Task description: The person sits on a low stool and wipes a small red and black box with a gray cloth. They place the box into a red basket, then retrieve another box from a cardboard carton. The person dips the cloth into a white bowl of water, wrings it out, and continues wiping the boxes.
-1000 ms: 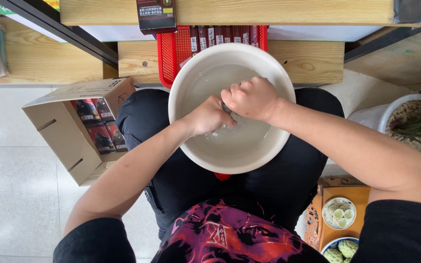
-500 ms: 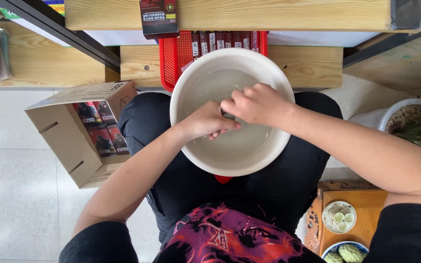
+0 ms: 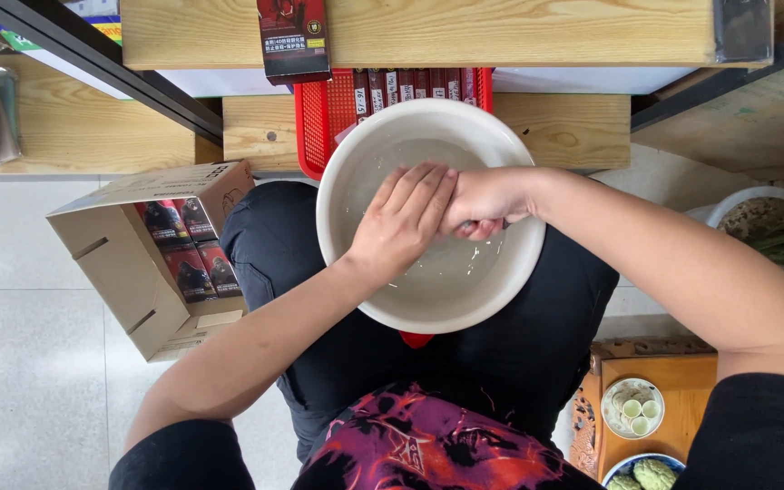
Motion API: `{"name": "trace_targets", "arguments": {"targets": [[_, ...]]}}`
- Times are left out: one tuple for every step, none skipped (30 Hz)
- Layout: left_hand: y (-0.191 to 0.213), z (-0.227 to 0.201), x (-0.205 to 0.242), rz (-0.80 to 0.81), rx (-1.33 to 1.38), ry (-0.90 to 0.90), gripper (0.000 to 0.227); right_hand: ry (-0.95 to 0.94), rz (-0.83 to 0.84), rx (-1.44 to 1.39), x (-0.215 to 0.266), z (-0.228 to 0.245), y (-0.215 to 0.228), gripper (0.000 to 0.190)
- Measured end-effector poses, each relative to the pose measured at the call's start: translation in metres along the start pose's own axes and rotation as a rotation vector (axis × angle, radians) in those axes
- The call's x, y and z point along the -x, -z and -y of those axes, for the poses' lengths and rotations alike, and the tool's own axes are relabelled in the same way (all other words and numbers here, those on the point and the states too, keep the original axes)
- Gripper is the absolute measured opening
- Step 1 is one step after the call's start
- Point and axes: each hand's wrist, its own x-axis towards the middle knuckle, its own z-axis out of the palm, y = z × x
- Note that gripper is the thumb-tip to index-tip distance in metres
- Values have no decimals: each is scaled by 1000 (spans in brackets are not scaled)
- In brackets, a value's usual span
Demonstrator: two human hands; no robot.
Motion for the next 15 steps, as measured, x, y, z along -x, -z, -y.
{"name": "trace_targets", "arguments": {"targets": [[-7,0,2,-24,-58,2,31,5,68,39,6,9,-7,28],[-14,0,4,-47,-117,3,26,10,136,78,11,19,-14,32],[-17,-1,8,-49,-119,0,26,13,134,79,5,17,-13,32],[-20,-2,12,6,-223,6,14,-13,59,228,-2,15,-12,28],[-23,-4,17,66,-322,13,6,-42,-15,373,-8,12,-12,30],[-33,-3,27,69,-320,11,6,-43,-14,369,-13,9,-14,30],[-44,-2,35,150,-230,58,7,32,-150,578,-18,6,-16,20],[-55,-2,45,231,-139,105,11,109,-286,785,-22,3,-18,18],[-50,0,38,234,-136,103,11,108,-286,780,-15,6,-23,18],[-44,2,31,499,121,324,5,196,-407,960,-8,9,-28,12],[-39,5,24,759,380,546,14,288,-529,1140,-1,13,-32,9],[-38,12,13,762,379,545,14,288,-529,1136,-5,13,-26,9],[-36,16,3,838,523,725,14,462,-649,1329,-9,11,-22,11],[-36,21,-6,911,667,908,17,640,-770,1515,-13,8,-18,16],[-25,20,-7,921,669,903,17,633,-771,1507,-18,5,-15,16]]}}
